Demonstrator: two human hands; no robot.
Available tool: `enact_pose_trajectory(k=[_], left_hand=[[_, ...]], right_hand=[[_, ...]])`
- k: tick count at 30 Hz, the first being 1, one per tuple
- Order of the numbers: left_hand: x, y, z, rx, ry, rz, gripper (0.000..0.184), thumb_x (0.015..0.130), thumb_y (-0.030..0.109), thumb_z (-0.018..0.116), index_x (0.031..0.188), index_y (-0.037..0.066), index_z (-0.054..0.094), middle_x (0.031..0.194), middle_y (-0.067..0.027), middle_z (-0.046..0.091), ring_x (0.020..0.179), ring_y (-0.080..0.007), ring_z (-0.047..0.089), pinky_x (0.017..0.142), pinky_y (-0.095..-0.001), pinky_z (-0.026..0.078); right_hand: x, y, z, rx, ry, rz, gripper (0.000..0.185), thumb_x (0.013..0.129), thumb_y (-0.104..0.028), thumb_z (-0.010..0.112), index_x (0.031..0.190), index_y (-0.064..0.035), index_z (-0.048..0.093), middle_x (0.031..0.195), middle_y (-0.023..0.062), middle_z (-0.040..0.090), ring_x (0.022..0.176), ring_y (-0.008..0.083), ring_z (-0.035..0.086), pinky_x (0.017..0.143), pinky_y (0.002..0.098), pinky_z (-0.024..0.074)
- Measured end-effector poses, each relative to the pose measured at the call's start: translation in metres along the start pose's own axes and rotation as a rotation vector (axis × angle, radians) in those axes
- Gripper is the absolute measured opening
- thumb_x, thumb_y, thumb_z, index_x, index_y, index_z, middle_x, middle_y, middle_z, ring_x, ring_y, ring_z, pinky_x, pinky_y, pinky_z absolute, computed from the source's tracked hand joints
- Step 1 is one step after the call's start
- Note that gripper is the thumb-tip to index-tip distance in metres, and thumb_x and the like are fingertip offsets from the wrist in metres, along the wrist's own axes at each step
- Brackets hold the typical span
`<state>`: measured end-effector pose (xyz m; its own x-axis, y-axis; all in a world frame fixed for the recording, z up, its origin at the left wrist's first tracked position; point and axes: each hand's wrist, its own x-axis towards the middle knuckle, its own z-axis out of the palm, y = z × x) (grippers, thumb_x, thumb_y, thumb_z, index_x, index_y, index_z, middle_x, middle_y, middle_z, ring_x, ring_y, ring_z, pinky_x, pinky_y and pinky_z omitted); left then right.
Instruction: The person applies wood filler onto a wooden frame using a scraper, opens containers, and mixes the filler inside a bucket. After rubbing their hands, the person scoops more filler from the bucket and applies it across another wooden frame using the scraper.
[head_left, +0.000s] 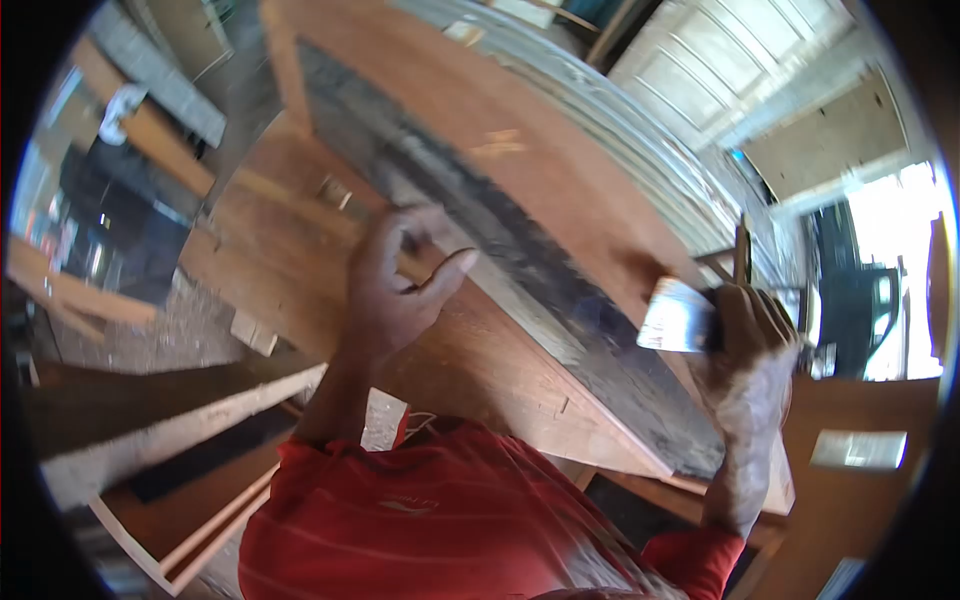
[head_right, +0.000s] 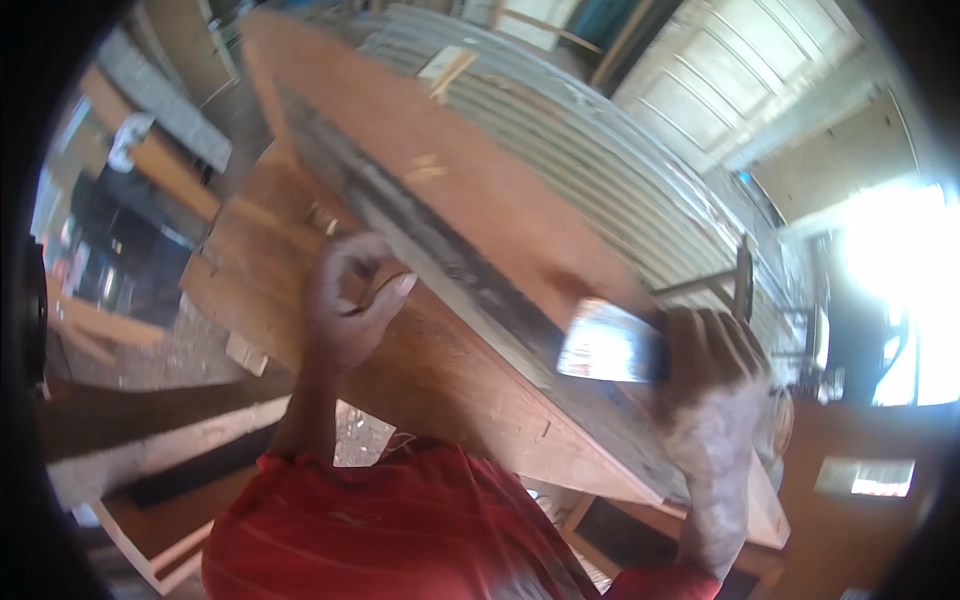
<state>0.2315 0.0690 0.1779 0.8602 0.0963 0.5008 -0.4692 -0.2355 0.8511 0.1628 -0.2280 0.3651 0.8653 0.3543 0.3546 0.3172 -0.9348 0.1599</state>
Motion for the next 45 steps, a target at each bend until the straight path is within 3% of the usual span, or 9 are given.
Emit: enact_pose_trajectory(k=[2, 8, 11, 13, 16, 22, 25, 34, 45], left_hand=[[0.046, 0.061, -0.003, 0.234, -0.018, 0.501, 0.075, 0.069, 0.009, 0.094, 0.137, 0.007, 0.061, 0.131, -0.0143, 0.066, 0.130, -0.0280, 0.057, 0.110, -0.0435, 0.044], [0.066, 0.128, 0.028, 0.503, -0.401, 0.764, 0.094, 0.058, 0.030, 0.099, 0.141, 0.011, 0.060, 0.136, -0.0103, 0.067, 0.140, -0.0320, 0.051, 0.124, -0.0576, 0.023], [0.057, 0.129, 0.023, 0.632, -0.437, 0.752, 0.089, 0.057, 0.022, 0.096, 0.139, 0.009, 0.062, 0.140, -0.0125, 0.064, 0.142, -0.0309, 0.050, 0.124, -0.0576, 0.025], [0.059, 0.120, 0.024, 0.578, -0.435, 0.778, 0.082, 0.062, 0.023, 0.094, 0.137, 0.008, 0.064, 0.139, -0.0135, 0.064, 0.138, -0.0329, 0.052, 0.123, -0.0553, 0.027], [0.048, 0.130, 0.026, 0.581, -0.446, 0.706, 0.079, 0.066, 0.026, 0.093, 0.137, 0.007, 0.064, 0.136, -0.0149, 0.065, 0.132, -0.0361, 0.056, 0.120, -0.0508, 0.033], [0.047, 0.135, 0.030, 0.550, -0.416, 0.625, 0.080, 0.069, 0.030, 0.092, 0.139, 0.005, 0.063, 0.133, -0.0172, 0.065, 0.128, -0.0377, 0.057, 0.114, -0.0488, 0.039], [0.046, 0.135, 0.033, 0.525, -0.414, 0.640, 0.077, 0.069, 0.031, 0.092, 0.136, 0.004, 0.064, 0.131, -0.0177, 0.066, 0.127, -0.0373, 0.057, 0.112, -0.0486, 0.041], [0.049, 0.120, 0.028, 0.509, -0.355, 0.803, 0.068, 0.071, 0.030, 0.092, 0.128, 0.005, 0.066, 0.125, -0.0155, 0.069, 0.121, -0.0369, 0.061, 0.108, -0.0484, 0.043], [0.040, 0.111, 0.024, 0.364, -0.325, 0.735, 0.076, 0.064, 0.028, 0.097, 0.130, 0.006, 0.066, 0.127, -0.0169, 0.067, 0.123, -0.0360, 0.058, 0.109, -0.0482, 0.041]], right_hand=[[-0.008, -0.005, -0.002, -0.047, 0.039, -0.045, 0.030, 0.087, -0.030, 0.076, 0.090, -0.0043, 0.062, 0.075, 0.0132, 0.057, 0.068, 0.0326, 0.060, 0.064, 0.0458, 0.0480], [-0.049, -0.042, -0.013, -0.286, 0.220, -0.165, 0.026, 0.083, -0.015, 0.070, 0.105, -0.0010, 0.069, 0.090, 0.0086, 0.065, 0.078, 0.0254, 0.066, 0.069, 0.0389, 0.0542], [-0.110, -0.094, -0.040, -0.251, 0.201, -0.167, 0.033, 0.078, -0.018, 0.073, 0.106, -0.0010, 0.070, 0.108, 0.0086, 0.068, 0.086, 0.0256, 0.069, 0.071, 0.0365, 0.0570], [-0.154, -0.124, -0.038, 0.004, 0.149, -0.025, 0.026, 0.078, -0.018, 0.068, 0.100, -0.0027, 0.069, 0.096, 0.0100, 0.066, 0.094, 0.0264, 0.070, 0.070, 0.0360, 0.0579], [-0.234, -0.140, -0.031, 0.447, -0.143, 0.334, 0.040, 0.080, -0.020, 0.076, 0.114, -0.0011, 0.065, 0.104, 0.0158, 0.070, 0.089, 0.0275, 0.072, 0.073, 0.0412, 0.0584], [-0.371, -0.165, -0.025, 0.855, 0.037, 1.122, 0.026, 0.097, -0.016, 0.068, 0.118, -0.0027, 0.063, 0.095, 0.0187, 0.071, 0.092, 0.0372, 0.072, 0.078, 0.0476, 0.0565], [-0.410, -0.176, -0.041, 0.797, 0.165, 1.203, 0.026, 0.099, -0.013, 0.062, 0.122, -0.0013, 0.062, 0.097, 0.0210, 0.073, 0.094, 0.0379, 0.072, 0.079, 0.0474, 0.0554], [-0.427, -0.163, -0.060, 0.887, 0.413, 1.254, 0.028, 0.102, -0.004, 0.055, 0.129, 0.0042, 0.059, 0.091, 0.0096, 0.067, 0.079, 0.0170, 0.067, 0.074, 0.0323, 0.0544], [-0.385, -0.097, -0.081, 0.635, 0.850, 1.232, 0.027, 0.107, -0.011, 0.056, 0.128, 0.0022, 0.065, 0.084, -0.0015, 0.060, 0.072, 0.0050, 0.054, 0.062, 0.0221, 0.0436]])
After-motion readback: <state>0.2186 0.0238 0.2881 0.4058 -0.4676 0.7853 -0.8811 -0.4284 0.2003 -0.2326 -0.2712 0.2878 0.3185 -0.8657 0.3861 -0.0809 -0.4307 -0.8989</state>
